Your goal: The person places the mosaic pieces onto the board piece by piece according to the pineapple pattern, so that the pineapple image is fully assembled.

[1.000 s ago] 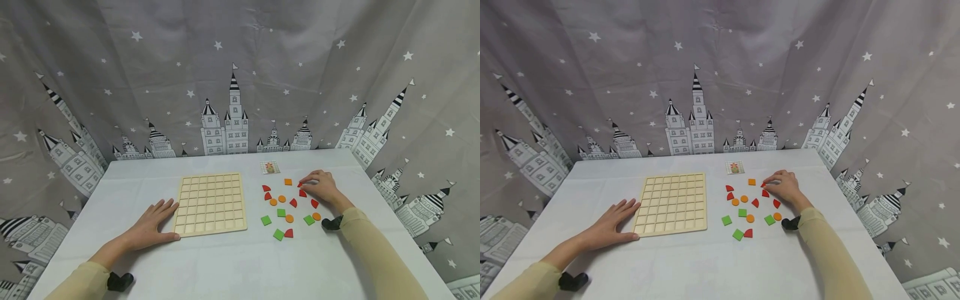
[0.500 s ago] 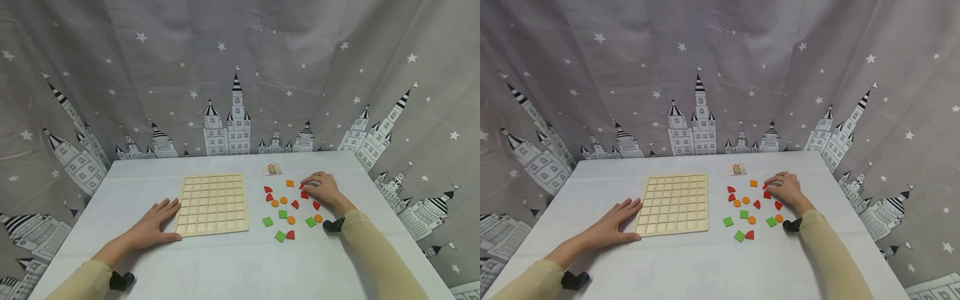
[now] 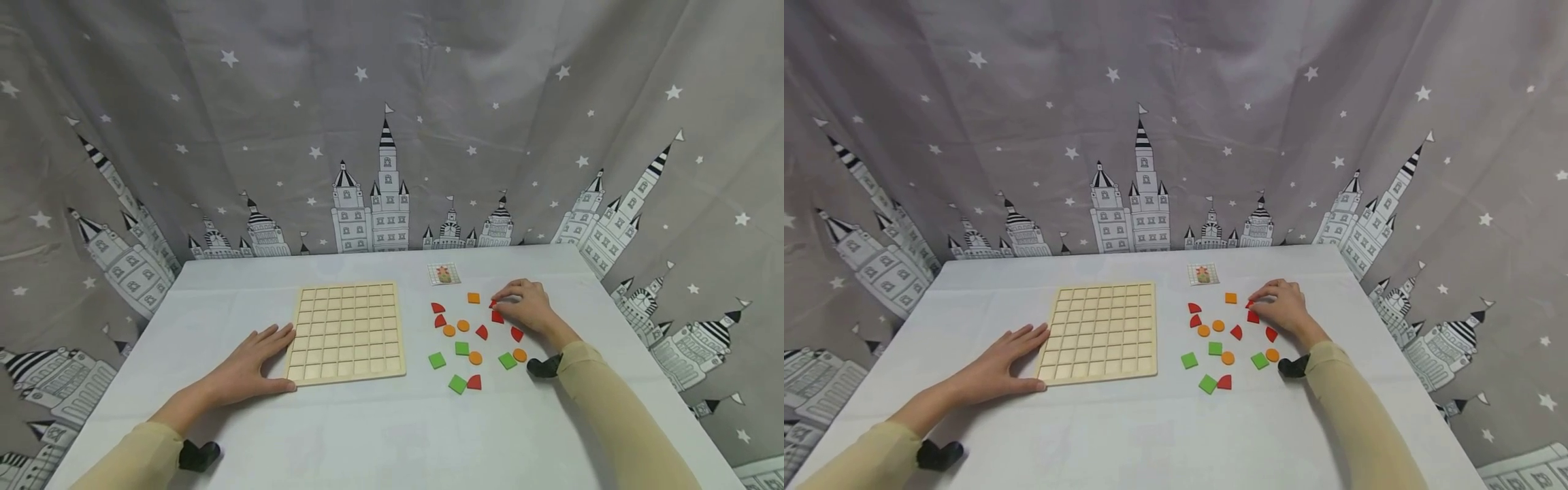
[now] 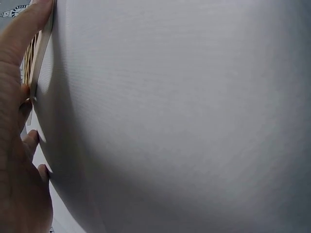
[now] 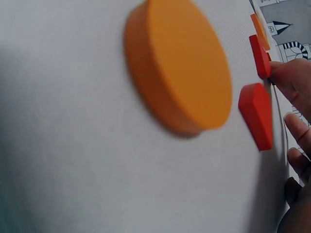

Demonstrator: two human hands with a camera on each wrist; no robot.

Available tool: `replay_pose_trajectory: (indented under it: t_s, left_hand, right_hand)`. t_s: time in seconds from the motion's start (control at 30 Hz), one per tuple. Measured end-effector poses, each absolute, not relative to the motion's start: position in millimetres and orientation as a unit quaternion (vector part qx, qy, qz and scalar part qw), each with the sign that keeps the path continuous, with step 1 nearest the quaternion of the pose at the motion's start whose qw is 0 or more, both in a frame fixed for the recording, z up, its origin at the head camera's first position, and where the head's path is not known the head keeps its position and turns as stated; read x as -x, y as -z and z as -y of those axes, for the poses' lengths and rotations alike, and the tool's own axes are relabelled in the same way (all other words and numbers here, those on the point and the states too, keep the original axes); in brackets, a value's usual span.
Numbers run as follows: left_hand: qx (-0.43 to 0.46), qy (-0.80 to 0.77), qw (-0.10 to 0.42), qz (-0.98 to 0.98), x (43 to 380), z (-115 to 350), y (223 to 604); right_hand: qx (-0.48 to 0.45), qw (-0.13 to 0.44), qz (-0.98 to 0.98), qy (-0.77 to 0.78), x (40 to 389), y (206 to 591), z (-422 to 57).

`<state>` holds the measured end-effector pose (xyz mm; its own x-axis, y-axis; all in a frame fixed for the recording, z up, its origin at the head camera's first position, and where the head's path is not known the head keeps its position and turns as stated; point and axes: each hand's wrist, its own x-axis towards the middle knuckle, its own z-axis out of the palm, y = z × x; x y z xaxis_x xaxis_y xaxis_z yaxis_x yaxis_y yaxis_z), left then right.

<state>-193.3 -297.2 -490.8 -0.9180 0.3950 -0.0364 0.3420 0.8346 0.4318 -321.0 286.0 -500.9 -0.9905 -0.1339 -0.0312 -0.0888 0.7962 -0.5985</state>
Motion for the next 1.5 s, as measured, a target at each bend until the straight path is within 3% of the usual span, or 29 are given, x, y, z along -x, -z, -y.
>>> replay_pose_trajectory:
  t_s: [0.33,0.7,1.03,1.5]
  left_hand:
    - [-0.202,-0.213,0.048,-0.955,191.7,297.7,488.6]
    - [-0.195,-0.202,0.048,-0.959,192.2,297.3,486.1]
    - [-0.184,-0.208,0.057,-0.959,191.7,297.2,488.5]
    - [-0.187,-0.218,0.057,-0.956,190.0,297.0,486.4]
  right_hand:
    - [0.078,0.042,-0.930,0.357,322.8,479.3,-251.1]
    - [0.174,0.024,-0.910,0.375,330.5,453.4,-128.7]
    - [0.218,0.029,-0.906,0.362,334.8,467.0,-38.0]
    - [0.205,0.019,-0.926,0.315,332.8,484.4,10.7]
